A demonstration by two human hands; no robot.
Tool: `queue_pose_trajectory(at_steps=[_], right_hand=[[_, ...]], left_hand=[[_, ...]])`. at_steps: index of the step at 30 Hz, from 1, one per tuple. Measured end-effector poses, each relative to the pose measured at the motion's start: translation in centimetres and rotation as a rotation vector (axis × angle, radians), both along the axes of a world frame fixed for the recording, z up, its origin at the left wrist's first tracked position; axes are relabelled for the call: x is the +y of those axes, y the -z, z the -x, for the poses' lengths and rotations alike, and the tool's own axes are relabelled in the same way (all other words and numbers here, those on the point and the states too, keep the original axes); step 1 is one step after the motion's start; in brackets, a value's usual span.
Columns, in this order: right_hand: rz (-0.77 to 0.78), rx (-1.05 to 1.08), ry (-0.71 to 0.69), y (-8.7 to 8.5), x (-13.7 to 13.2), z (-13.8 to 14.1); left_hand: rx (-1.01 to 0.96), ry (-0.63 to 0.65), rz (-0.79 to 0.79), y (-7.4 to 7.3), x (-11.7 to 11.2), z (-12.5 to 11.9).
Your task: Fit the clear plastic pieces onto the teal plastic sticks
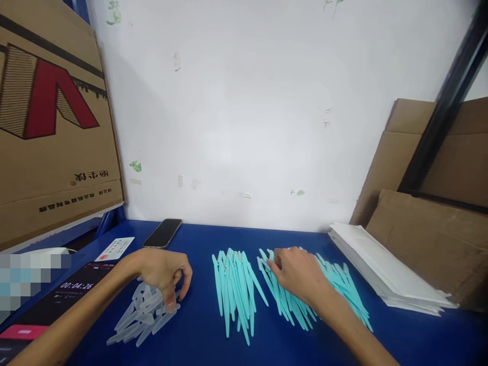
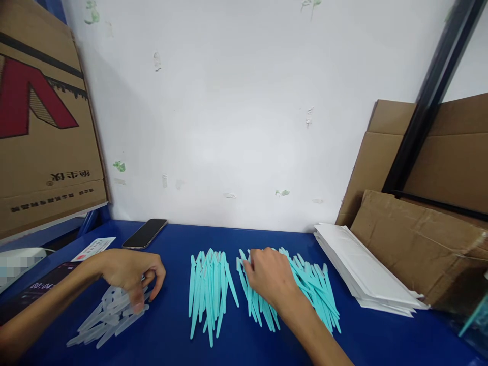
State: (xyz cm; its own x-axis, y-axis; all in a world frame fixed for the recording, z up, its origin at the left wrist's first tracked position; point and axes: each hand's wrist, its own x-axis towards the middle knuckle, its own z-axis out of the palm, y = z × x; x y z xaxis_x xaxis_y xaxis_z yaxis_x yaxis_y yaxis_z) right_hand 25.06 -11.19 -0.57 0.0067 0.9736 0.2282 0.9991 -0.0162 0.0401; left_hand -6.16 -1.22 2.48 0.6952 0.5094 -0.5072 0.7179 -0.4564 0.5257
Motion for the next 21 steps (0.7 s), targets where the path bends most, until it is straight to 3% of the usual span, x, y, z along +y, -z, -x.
queue_pose_trajectory(at_steps=[3,6,11,21], right_hand=[[-0.008,0.005,-0.157,0.7,-0.3,1.5],[-0.009,-0.043,-0.218,1.8,-0.5,2.5],[-0.019,-0.088,-0.234,2.8,-0.4,2.6],[-0.050,-0.078,-0.233,2.6,-0.2,2.3]], left_hand=[[-0.008,0.006,-0.003,0.3,0.2,0.0],[-0.021,0.021,0.000,0.5,0.3,0.0],[-0.038,0.021,-0.012,0.6,0.3,0.0],[0.016,-0.016,0.032,0.2,-0.1,-0.2]])
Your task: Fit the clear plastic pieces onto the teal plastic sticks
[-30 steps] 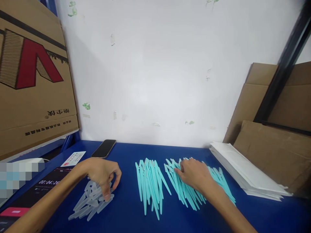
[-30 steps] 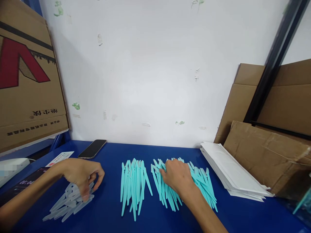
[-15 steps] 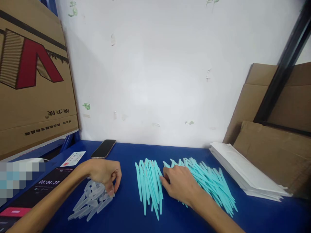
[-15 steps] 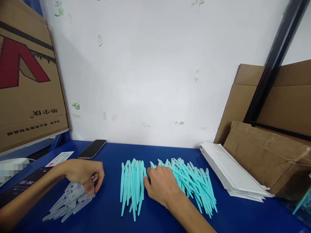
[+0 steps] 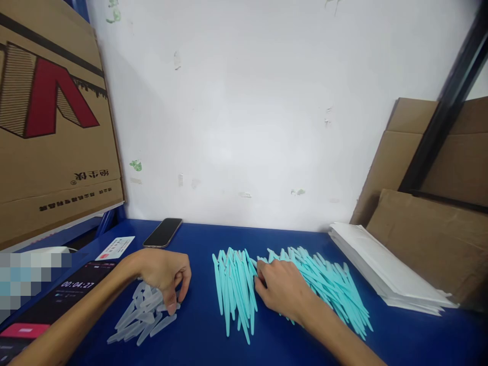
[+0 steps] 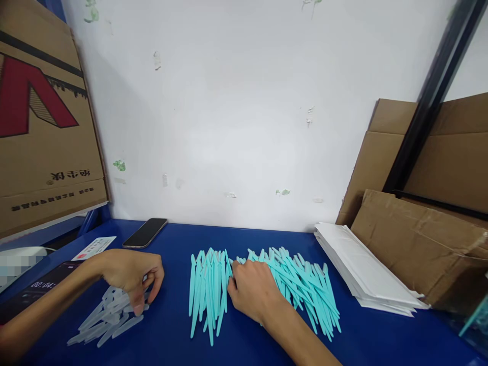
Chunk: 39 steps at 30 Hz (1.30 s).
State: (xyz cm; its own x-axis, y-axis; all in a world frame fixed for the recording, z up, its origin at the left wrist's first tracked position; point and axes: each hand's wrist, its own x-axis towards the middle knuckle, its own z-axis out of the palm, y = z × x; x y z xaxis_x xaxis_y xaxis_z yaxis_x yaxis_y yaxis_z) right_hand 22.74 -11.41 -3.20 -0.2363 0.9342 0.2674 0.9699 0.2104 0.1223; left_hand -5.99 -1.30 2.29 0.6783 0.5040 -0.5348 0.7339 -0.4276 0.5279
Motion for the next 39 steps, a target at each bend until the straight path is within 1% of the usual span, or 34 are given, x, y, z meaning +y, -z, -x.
queue_pose_trajectory(at_steps=[5,7,10,12,14,17,22,26,29,31,33,36,39], right_hand=[[-0.020,0.047,0.016,-0.6,0.0,-0.3],[-0.031,0.070,0.026,-0.7,0.0,-0.4],[-0.056,0.107,0.039,-0.9,0.0,-0.5],[-0.078,0.136,0.038,-1.1,0.1,-0.5],[-0.096,0.168,0.027,-1.2,0.1,-0.5],[-0.119,0.202,0.014,-1.3,0.3,-0.7],[-0.135,0.240,-0.034,-1.4,0.3,-0.9],[-0.158,0.289,-0.104,-1.6,0.0,-0.7],[-0.155,0.316,-0.132,-1.7,-0.2,-0.4],[-0.150,0.326,-0.141,-1.8,-0.3,-0.4],[-0.148,0.334,-0.155,-1.7,-0.3,-0.4],[-0.148,0.340,-0.169,-1.7,-0.4,-0.4],[-0.144,0.340,-0.167,-1.7,-0.4,-0.4]], left_hand=[[-0.023,0.041,-0.071,0.6,0.1,-0.2],[-0.018,0.043,-0.108,0.5,-0.1,-0.4],[-0.021,0.005,-0.162,0.1,-0.5,-0.8],[-0.104,-0.025,-0.207,-0.3,-0.8,-1.2],[-0.244,-0.067,-0.258,-0.4,-0.9,-1.7],[-0.451,-0.184,-0.302,-0.1,-0.9,-2.4],[-0.750,-0.352,-0.226,1.4,-0.2,-3.7],[-0.924,-0.528,-0.188,2.6,0.5,-4.4],[-0.961,-0.609,-0.157,3.0,0.8,-4.5],[-0.975,-0.659,-0.130,2.9,0.6,-4.6],[-1.012,-0.702,-0.070,2.7,0.3,-4.6],[-1.018,-0.718,0.040,2.5,0.0,-4.6],[-0.992,-0.715,0.065,2.6,0.0,-4.5]])
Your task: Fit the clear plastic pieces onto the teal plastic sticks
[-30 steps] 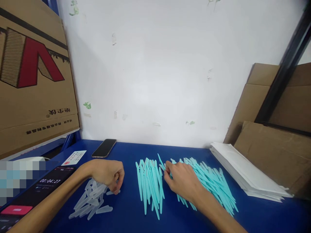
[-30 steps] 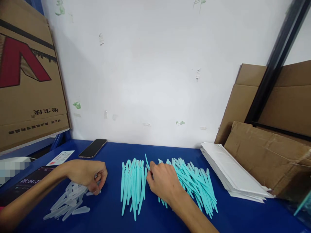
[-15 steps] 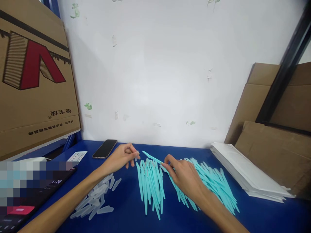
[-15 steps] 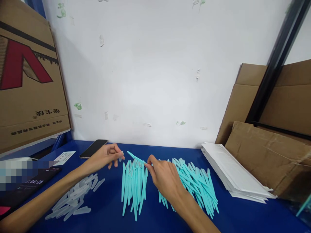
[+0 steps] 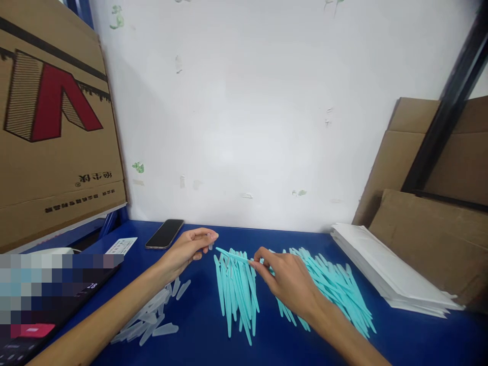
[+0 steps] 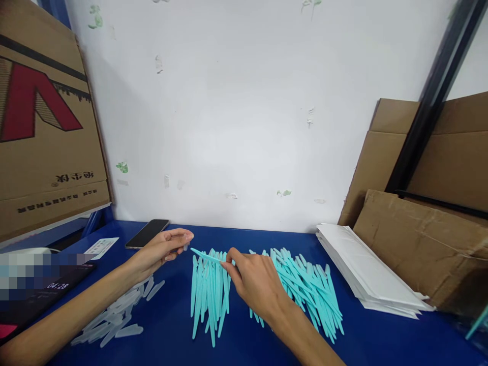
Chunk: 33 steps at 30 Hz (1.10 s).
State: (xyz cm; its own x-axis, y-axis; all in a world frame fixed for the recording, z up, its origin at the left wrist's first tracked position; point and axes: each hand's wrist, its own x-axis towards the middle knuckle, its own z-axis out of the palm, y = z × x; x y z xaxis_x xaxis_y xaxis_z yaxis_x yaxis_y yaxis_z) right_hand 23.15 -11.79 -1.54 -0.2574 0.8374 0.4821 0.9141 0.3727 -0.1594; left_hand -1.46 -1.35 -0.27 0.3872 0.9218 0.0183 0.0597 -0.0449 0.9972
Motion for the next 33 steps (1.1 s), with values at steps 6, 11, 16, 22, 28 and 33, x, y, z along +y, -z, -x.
queue_pose_trajectory(at_steps=[6,11,16,22,28,33], right_hand=[[-0.005,-0.008,0.008,0.0,0.1,0.1],[-0.016,0.006,0.011,0.0,0.0,0.1],[-0.015,0.026,0.028,-0.1,-0.1,0.0],[0.002,0.026,0.011,-0.2,-0.1,0.0],[0.015,0.046,0.000,-0.1,0.0,0.1],[0.002,0.100,0.037,-0.2,0.1,-0.1]], left_hand=[[-0.041,0.068,0.008,0.6,0.4,0.2],[-0.006,0.082,-0.002,0.8,0.3,0.1],[0.021,0.041,-0.055,0.4,0.0,0.0],[-0.004,0.039,-0.043,0.7,0.2,0.1],[-0.062,0.146,0.014,1.2,0.0,-0.2],[-0.143,0.159,0.092,1.0,-0.2,-0.2]])
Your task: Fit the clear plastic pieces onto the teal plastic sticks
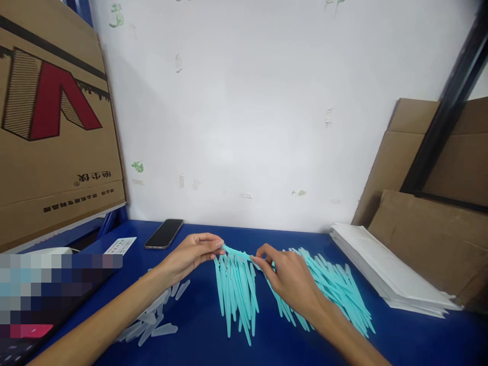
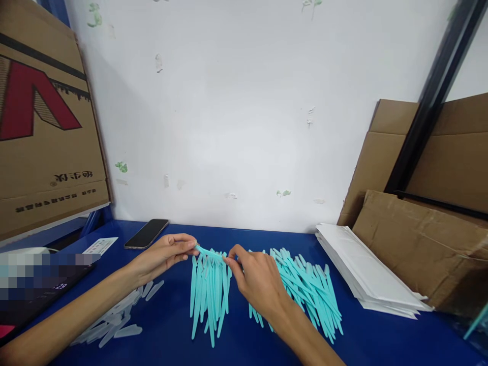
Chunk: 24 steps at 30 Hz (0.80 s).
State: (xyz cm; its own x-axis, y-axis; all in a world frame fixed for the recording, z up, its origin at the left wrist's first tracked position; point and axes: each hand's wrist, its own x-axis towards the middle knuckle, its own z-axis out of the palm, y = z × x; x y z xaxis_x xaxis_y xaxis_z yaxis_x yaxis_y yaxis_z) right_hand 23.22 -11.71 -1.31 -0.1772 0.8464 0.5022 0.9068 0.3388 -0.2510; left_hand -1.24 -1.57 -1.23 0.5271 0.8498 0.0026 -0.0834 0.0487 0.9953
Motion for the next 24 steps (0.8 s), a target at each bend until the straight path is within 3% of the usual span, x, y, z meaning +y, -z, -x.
queue_pose_trajectory(at_steps=[12,24], right_hand=[[0.023,0.022,-0.082,0.1,0.0,0.0],[0.063,0.089,-0.130,0.4,-0.1,0.2]], left_hand=[[0.079,0.063,-0.073,-0.1,-0.4,-0.3],[0.108,0.042,-0.122,-1.1,-1.6,-0.6]])
